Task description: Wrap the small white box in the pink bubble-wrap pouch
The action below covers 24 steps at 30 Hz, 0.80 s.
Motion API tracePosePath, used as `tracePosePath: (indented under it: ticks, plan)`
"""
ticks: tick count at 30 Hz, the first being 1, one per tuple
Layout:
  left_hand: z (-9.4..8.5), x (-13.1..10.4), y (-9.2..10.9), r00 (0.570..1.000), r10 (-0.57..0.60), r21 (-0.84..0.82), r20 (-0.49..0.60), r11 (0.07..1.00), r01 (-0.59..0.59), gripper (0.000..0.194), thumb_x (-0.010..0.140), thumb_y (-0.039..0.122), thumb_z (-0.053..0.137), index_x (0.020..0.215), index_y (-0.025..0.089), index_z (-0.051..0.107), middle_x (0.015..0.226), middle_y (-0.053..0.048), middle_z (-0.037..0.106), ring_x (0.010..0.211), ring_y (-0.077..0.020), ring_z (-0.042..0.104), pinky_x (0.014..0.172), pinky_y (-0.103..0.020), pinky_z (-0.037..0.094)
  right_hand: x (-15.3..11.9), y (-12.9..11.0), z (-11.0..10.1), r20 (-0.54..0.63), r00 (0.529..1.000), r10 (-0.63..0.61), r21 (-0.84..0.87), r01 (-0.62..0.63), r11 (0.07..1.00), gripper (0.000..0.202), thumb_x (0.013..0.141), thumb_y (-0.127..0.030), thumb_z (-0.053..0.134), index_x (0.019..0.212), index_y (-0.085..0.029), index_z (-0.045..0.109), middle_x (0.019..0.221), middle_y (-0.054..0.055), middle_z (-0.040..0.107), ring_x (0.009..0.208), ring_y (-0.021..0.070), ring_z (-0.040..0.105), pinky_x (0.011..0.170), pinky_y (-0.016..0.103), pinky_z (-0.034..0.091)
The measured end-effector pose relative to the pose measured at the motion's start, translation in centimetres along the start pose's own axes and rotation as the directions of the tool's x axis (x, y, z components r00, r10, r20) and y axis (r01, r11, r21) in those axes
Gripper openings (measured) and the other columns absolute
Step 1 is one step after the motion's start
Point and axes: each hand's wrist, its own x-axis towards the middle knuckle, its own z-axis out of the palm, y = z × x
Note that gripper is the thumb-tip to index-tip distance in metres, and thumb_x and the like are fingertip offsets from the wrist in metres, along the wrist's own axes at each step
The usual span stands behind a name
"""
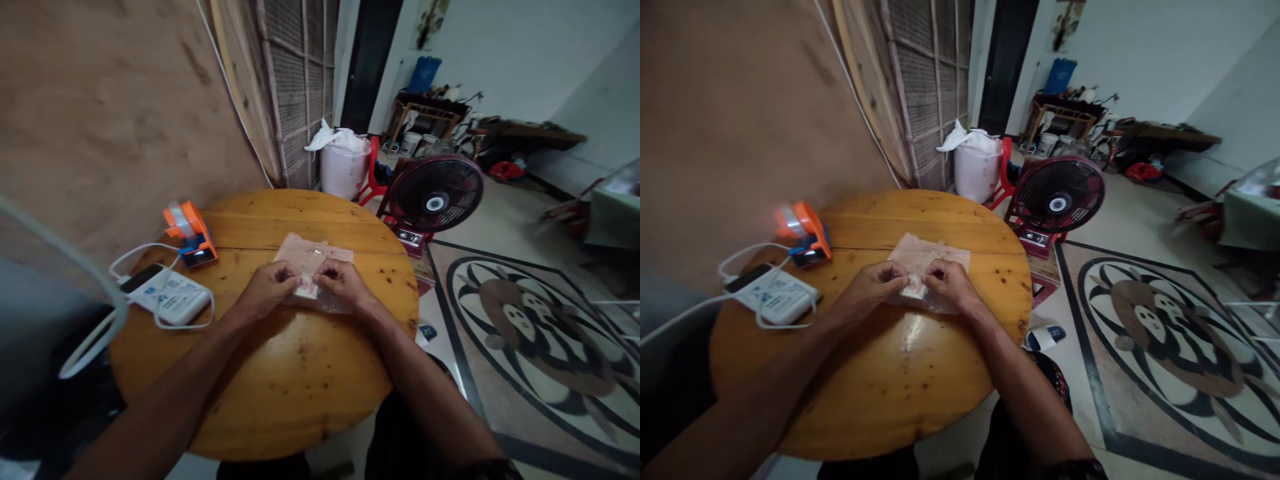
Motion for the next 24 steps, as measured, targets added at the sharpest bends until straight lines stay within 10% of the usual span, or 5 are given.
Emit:
tracePosePath:
  ticks: [24]
  plan:
    - [0.6, 0.1, -0.6, 0.994, 0.066, 0.060, -0.087, 0.996, -0.061, 0.013, 0.073, 0.026, 0.054, 0.066, 0.016, 0.058, 0.064, 0.002, 0.056, 0.061, -0.0120, 0.049, 0.057, -0.022, 0.037, 0.0, -0.2, -0.2, 0.002, 0.998, -0.061, -0.013, 0.061, 0.998, 0.015, 0.078, -0.031, 0.062, 0.082, -0.017, 0.062, 0.074, 0.000, 0.062, 0.065, 0.0117, 0.054, 0.060, 0.023, 0.042]
